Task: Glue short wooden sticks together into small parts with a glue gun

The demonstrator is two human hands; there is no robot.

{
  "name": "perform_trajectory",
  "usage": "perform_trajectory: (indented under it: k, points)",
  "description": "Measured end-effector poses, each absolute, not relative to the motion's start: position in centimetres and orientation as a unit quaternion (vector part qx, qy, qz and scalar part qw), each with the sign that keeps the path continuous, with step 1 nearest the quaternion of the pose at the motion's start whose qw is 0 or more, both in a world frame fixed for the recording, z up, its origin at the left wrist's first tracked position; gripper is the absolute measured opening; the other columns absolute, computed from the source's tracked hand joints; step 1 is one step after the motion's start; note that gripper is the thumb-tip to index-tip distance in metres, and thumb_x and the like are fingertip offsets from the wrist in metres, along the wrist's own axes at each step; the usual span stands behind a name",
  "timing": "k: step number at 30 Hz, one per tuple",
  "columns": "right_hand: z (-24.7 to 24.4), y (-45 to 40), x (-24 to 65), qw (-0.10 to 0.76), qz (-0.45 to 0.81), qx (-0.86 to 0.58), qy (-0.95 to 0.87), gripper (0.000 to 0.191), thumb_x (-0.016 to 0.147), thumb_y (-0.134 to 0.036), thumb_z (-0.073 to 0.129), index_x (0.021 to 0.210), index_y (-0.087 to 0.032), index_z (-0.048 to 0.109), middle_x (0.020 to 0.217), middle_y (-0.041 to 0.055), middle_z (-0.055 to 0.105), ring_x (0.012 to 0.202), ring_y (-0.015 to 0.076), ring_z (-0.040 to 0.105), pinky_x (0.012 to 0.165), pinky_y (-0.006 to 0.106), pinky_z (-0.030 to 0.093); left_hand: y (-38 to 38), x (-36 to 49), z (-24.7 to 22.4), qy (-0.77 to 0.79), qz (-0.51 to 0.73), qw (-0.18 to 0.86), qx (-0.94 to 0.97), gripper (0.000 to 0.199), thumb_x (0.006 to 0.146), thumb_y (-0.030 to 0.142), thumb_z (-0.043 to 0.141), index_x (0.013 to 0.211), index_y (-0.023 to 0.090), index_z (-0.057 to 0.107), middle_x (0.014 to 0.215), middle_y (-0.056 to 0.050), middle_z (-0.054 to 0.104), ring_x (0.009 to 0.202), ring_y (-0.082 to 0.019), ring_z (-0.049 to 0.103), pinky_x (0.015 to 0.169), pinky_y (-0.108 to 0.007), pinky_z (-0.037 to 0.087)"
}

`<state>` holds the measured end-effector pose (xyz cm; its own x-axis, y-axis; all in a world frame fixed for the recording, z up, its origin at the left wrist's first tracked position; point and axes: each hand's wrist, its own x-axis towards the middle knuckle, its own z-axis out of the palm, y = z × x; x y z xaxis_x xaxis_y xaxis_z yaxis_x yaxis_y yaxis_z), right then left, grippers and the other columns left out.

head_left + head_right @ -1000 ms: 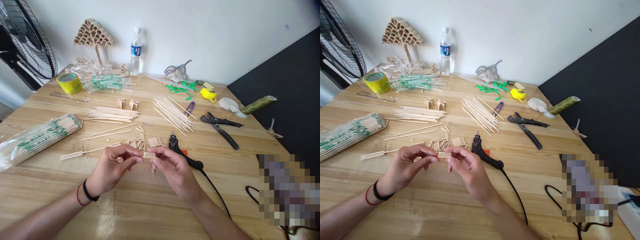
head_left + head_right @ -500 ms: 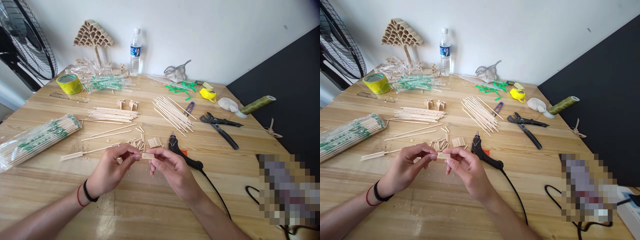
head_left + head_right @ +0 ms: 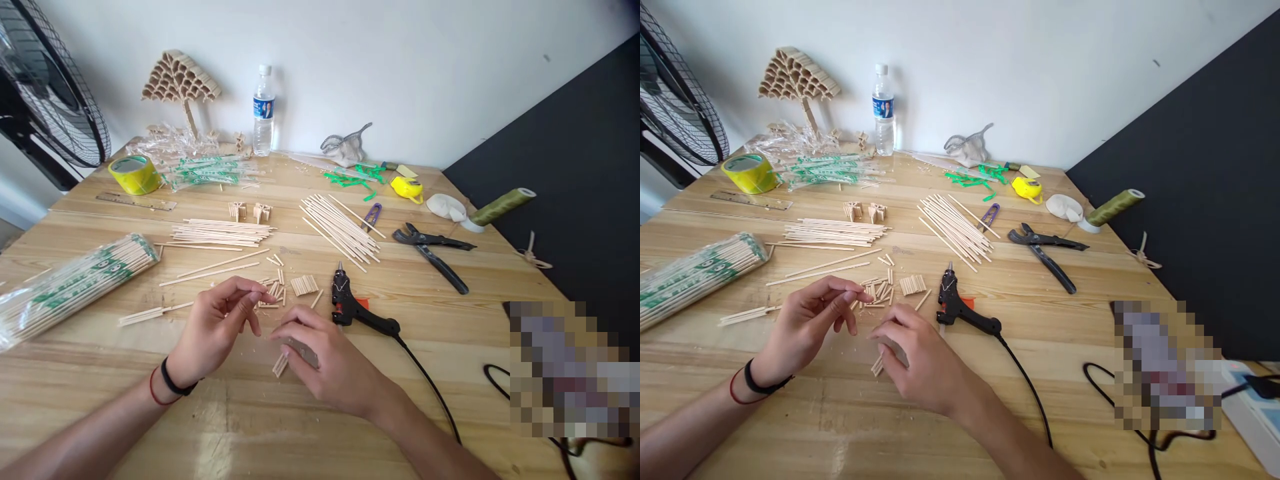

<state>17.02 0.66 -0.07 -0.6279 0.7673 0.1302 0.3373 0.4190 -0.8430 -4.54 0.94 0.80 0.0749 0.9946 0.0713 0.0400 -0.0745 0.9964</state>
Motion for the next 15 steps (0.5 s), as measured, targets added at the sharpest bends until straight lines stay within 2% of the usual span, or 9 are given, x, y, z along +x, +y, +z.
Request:
perform_trajectory:
  k: [4, 8, 11, 15]
  points:
    - [0.13, 0.95, 17.30, 0.334, 0.393, -0.387, -0.765, 0.018, 0.102, -0.017, 0.055, 0.105, -0.018, 0.073, 0.100, 0.0077, 0.068, 0.089, 0.0194, 0.065, 0.082, 0.035, 0.053, 0.63, -4.35, 0.79, 0.450, 0.467, 0.508, 0.566, 0.021, 0.092, 0.034, 0.078, 0.086, 0.014, 0.077, 0.080, -0.005, 0.078, 0.050, -0.008, 0.064, 0.049, -0.018, 0.053]
    - [0.48, 0.94, 17.14, 0.360, 0.439, -0.394, -0.723, 0.015, 0.099, -0.025, 0.067, 0.111, -0.020, 0.074, 0.100, 0.0060, 0.071, 0.088, 0.0188, 0.067, 0.080, 0.033, 0.055, 0.32, -4.10, 0.74, 0.431, 0.438, 0.545, 0.570, 0.028, 0.087, 0.039, 0.084, 0.078, 0.014, 0.076, 0.070, -0.002, 0.074, 0.049, -0.008, 0.060, 0.047, -0.017, 0.053]
    - [0.32, 0.76, 16.74, 0.362, 0.475, -0.367, -0.713, 0.015, 0.096, -0.024, 0.072, 0.111, -0.021, 0.074, 0.101, 0.0055, 0.073, 0.088, 0.0186, 0.069, 0.080, 0.032, 0.057, 0.16, -3.85, 0.81, 0.432, 0.408, 0.552, 0.585, 0.031, 0.094, 0.043, 0.076, 0.080, 0.015, 0.074, 0.068, -0.001, 0.073, 0.049, -0.007, 0.061, 0.049, -0.016, 0.052]
    - [-0.19, 0.67, 16.57, 0.397, 0.420, -0.376, -0.724, 0.013, 0.092, -0.017, 0.075, 0.105, -0.020, 0.073, 0.094, 0.0043, 0.072, 0.083, 0.0175, 0.067, 0.078, 0.031, 0.056, -0.01, -3.56, 0.87, 0.432, 0.371, 0.552, 0.609, 0.031, 0.103, 0.043, 0.061, 0.097, 0.015, 0.074, 0.084, -0.006, 0.078, 0.058, -0.011, 0.072, 0.055, -0.019, 0.054]
